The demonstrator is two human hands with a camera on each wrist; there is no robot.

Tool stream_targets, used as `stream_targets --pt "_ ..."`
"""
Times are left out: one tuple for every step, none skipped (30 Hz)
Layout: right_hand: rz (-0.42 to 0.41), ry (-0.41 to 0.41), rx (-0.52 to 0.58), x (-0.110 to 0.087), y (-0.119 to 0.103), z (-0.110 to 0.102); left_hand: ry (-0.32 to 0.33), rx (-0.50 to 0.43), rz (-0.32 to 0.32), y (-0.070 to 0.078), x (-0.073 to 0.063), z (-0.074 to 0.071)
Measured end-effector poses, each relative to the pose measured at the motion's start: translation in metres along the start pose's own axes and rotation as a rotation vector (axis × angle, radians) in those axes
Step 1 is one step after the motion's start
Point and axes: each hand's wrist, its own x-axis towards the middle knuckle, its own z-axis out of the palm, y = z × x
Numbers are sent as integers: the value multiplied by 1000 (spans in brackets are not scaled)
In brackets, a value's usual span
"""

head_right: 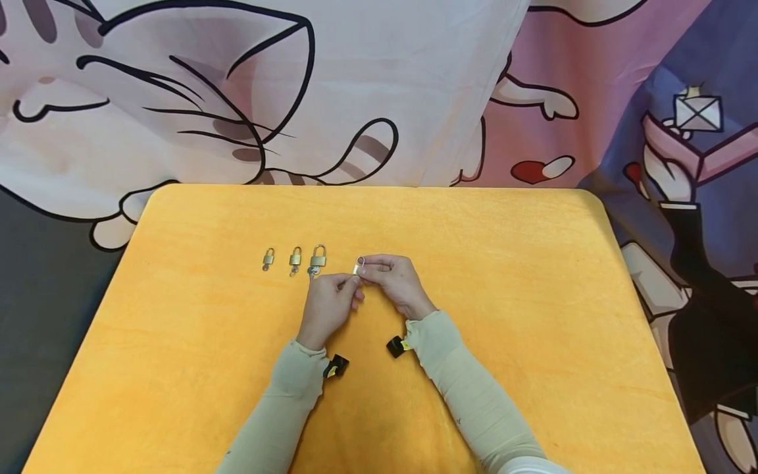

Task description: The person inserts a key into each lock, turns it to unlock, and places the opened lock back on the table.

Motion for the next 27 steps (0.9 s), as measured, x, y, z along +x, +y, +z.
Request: stream_targets --pt "-1 -3 3 0 0 0 -7 -20 -13 0 0 0" --pt "0 -4 7 0 0 0 -14 -42 -25 0 0 -1" --pt "0 -5 10 0 0 0 -20 -60 -36 -1 1 -1" --pt "0 -4 14 1 1 0 -30 -80 -47 -1 1 -1" --pt "0 -3 16 1 1 0 -40 -99 -55 -2 1 -1" --pt "-1 -3 17 1 1 0 -50 -119 -63 -2 1 -2" --pt "-1 -4 15 1 1 0 -61 -138 -70 -2 2 -2" --pt "-1 -2 14 1 1 0 -71 -151 -73 -3 2 -2" --pt "1 -2 14 1 1 0 -81 -166 -78 -3 2 -3" --pt "1 -1 13 1 0 0 -92 -180 -84 -3 2 -3" --pt "3 -1 13 1 0 0 -102 -190 -88 -3 3 -4" --pt "4 -1 13 1 0 0 -110 -199 -92 -3 3 -4" --pt "7 0 14 1 0 0 -120 -205 -98 -3 3 -5" --pt "8 1 15 1 0 0 -128 -212 -103 -3 3 -5" --pt "9 2 16 1 0 -1 -134 -213 -108 -3 4 -5" --pt "9 4 14 1 0 -1 -137 -207 -113 -3 4 -6" --pt "10 6 17 1 1 -1 -138 -199 -113 -3 4 -6" --pt "10 10 20 1 1 -1 -136 -185 -112 -3 4 -6" --pt "10 15 26 1 1 -2 -134 -173 -113 -3 4 -6" --pt "10 19 30 1 1 -2 -130 -162 -113 -3 4 -6" --pt "10 23 32 1 0 -2 -124 -149 -113 -3 4 -6" --pt "10 28 37 1 0 -3 -121 -141 -115 -3 4 -6" --pt "10 32 43 1 0 -3 -118 -134 -118 -3 4 -6" --pt "10 36 44 1 0 -3 -116 -130 -122 -3 4 -6" --pt "9 40 46 2 0 -3 -117 -130 -124 -3 4 -6" --pt "8 43 43 2 0 -3 -116 -126 -126 -3 4 -6" --pt "6 46 42 2 0 -3 -116 -122 -127 -3 4 -6"
